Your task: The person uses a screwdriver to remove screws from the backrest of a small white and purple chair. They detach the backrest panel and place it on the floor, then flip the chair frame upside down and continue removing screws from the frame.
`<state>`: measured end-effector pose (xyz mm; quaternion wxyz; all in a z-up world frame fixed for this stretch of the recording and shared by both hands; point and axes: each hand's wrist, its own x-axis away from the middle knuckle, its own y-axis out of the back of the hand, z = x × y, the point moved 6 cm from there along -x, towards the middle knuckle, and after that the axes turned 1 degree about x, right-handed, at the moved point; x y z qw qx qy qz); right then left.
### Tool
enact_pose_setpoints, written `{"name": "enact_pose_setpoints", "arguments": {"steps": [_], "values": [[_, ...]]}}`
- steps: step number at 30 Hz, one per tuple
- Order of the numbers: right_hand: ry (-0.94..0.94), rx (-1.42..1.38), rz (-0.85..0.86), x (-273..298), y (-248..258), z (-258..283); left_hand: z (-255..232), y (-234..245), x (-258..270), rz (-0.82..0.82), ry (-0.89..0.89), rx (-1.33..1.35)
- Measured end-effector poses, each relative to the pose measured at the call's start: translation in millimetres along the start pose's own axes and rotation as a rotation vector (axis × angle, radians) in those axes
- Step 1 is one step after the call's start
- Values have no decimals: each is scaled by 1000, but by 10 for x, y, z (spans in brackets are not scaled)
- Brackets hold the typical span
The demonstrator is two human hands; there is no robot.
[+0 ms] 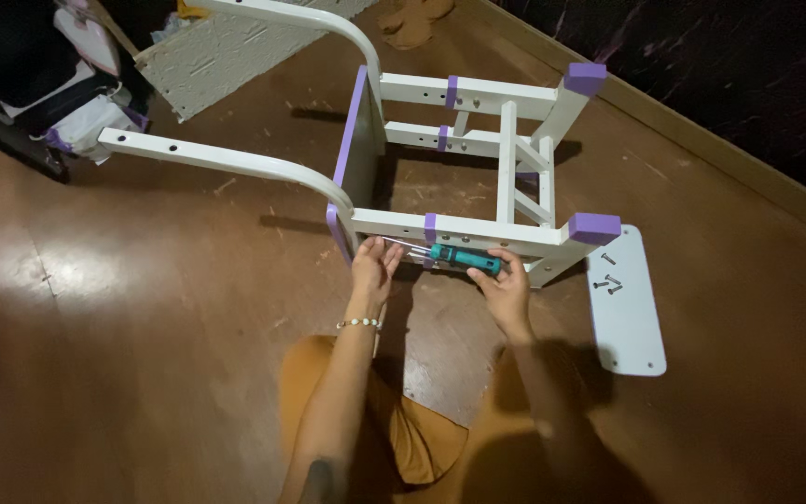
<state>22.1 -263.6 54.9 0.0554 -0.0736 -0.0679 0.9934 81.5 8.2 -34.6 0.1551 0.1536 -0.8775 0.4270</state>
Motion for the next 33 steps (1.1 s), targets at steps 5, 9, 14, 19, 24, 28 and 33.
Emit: {"name": "enact_pose_setpoints", "arguments": {"steps": [5,9,14,19,24,28,33], "values": [[40,-52,-60,-6,12,-102,-1,-13,10,11,3,-17],[44,14,-147,27,44,-138,30,-8,4,4,-10,-24],[-99,-5,-238,12,54,-183,41,16,-3,-30,-2,-71],[-174,73,-201,38,78,-217,25,26,-3,-47,-14,-49],[-79,46,123,180,-14,-135,13,-21,180,-83,12,-83],[-209,379,204,393,157,-169,87,-101,697,126,-33,-273],[-356,337,121,437,667,-15,353,-332,1367,96,43,-417]]}}
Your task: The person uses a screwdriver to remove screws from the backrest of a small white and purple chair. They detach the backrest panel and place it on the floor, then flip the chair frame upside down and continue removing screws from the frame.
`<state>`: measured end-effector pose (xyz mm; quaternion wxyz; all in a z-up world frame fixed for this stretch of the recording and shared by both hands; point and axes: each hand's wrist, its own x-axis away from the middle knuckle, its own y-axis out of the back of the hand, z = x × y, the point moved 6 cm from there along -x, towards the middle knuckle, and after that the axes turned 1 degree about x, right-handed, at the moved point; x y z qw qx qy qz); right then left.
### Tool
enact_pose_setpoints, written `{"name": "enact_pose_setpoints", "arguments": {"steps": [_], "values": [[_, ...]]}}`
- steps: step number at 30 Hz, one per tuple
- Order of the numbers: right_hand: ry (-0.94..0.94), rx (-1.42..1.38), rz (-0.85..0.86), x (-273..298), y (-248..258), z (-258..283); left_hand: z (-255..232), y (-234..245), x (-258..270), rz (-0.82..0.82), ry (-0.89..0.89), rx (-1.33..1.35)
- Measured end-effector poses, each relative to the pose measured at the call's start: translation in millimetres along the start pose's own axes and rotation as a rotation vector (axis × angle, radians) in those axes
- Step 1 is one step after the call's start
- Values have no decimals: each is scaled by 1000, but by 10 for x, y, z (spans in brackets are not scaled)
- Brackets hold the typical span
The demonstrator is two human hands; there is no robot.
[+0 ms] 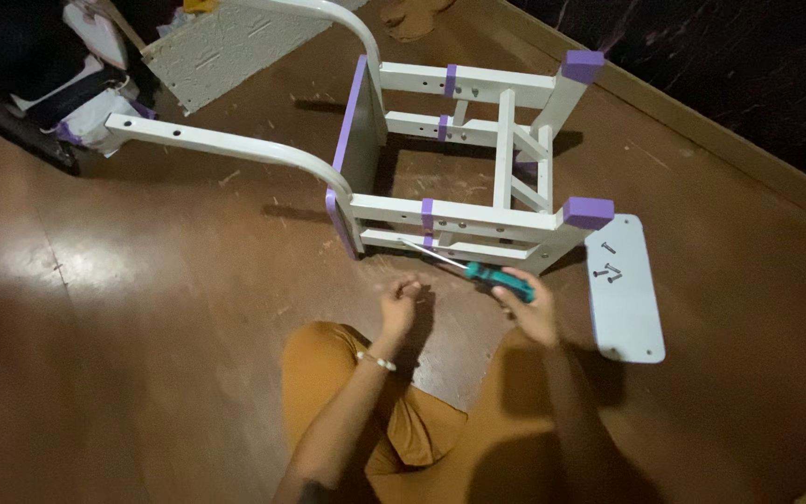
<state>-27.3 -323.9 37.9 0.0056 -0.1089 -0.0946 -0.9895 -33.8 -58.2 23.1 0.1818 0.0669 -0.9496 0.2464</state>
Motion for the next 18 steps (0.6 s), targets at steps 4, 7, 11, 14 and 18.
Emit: {"name": "enact_pose_setpoints", "arguments": {"steps": [4,7,11,14,18], "values": [[122,-102,-72,207,387,82,-622,-584,331,-105,-812,-735],[74,-24,-122,325,649,89,-922,-1193,387,-51,-1205,-1146],[53,19,-183,406,869,105,-1087,-1792,42,66,-1245,-1476],[71,-13,-225,435,944,66,-986,-1915,-254,156,-1018,-1635],[127,-59,-221,379,981,4,-875,-1853,-371,119,-1042,-1581]]}}
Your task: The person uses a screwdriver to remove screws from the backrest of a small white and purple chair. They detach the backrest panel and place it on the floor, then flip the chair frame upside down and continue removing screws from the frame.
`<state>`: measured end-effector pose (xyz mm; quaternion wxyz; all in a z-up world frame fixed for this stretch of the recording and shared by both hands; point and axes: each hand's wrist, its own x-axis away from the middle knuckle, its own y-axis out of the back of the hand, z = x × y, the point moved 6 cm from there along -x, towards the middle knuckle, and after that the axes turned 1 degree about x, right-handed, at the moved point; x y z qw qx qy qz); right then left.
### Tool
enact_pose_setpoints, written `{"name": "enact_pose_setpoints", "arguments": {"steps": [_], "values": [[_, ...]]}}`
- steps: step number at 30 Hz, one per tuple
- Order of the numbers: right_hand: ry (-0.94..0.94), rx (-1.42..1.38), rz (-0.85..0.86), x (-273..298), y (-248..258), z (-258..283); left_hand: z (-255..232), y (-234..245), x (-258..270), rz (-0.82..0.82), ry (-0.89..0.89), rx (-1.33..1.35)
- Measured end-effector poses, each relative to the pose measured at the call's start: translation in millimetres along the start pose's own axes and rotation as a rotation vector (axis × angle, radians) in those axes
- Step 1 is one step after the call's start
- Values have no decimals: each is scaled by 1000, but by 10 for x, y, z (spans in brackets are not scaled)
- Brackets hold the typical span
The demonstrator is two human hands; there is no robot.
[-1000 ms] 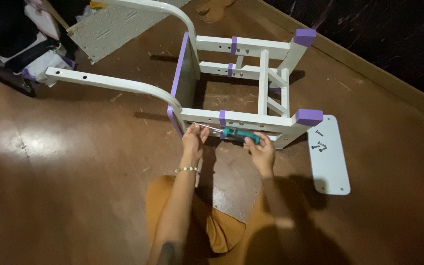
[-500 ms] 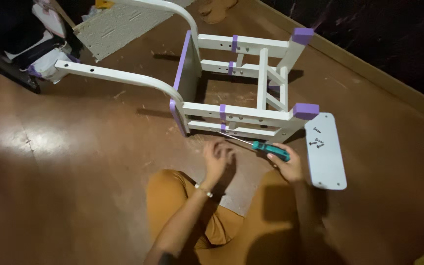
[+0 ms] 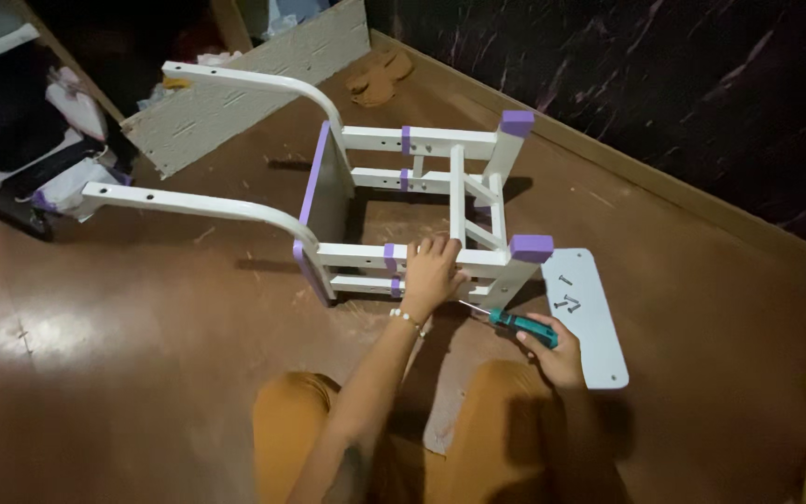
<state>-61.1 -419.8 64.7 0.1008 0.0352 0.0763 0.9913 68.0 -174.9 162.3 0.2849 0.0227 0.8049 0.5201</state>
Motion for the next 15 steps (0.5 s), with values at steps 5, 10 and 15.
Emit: {"name": "enact_pose_setpoints", "arguments": {"steps": [5,10,15], "values": [[-79,34,6,-1,-34,-87,46,-70,58,-74,-39,2],[52,-46,58,7,-70,57,166,-139,134,67,-26,34],[52,80,130,86,-157,207,358,246,391,-3,-161,92]]}}
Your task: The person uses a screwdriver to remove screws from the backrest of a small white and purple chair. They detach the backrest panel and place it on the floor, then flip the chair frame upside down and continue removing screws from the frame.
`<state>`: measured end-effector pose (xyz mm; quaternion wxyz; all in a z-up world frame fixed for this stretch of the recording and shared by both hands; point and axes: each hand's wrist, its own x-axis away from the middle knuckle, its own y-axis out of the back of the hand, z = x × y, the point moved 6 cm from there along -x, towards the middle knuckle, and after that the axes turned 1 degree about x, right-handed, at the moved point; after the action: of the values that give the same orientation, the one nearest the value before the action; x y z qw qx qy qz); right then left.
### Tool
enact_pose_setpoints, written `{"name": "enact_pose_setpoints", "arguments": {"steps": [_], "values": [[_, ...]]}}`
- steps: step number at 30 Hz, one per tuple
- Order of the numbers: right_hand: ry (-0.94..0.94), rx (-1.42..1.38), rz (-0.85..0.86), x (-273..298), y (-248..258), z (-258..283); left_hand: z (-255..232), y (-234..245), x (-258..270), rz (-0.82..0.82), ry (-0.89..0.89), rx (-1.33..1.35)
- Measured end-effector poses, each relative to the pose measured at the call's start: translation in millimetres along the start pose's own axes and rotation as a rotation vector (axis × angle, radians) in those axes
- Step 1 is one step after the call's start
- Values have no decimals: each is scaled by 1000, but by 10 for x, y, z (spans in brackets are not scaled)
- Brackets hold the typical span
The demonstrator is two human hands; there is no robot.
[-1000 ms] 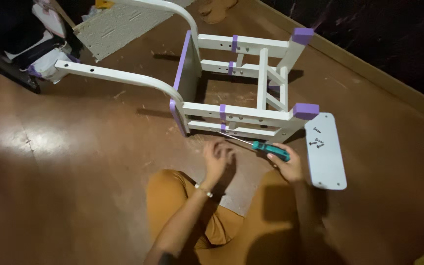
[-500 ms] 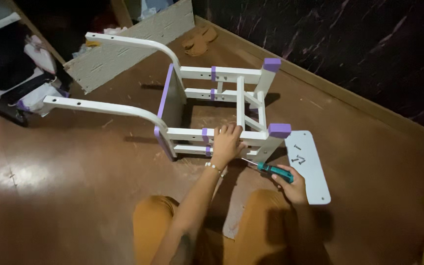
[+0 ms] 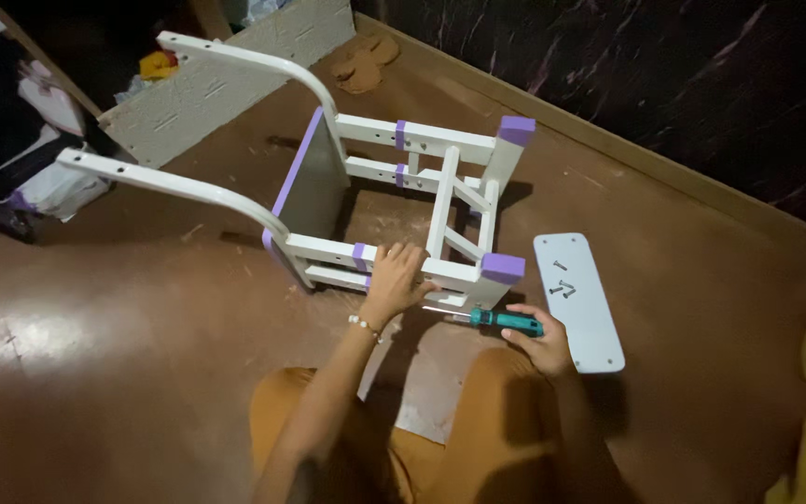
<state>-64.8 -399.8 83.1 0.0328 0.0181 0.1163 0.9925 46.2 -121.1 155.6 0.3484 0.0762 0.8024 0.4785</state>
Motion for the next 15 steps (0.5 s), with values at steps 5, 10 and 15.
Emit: {"name": "enact_pose_setpoints", "arguments": {"steps": [5,10,15], "values": [[23,16,24,30,-140,60,-112,170,-115,121,112,-19],[75,-138,-11,120,62,-63,7,759,-5,-306,81,149],[209,-514,-87,23,206,-44,1208,1398,975,-744,704,133]]}}
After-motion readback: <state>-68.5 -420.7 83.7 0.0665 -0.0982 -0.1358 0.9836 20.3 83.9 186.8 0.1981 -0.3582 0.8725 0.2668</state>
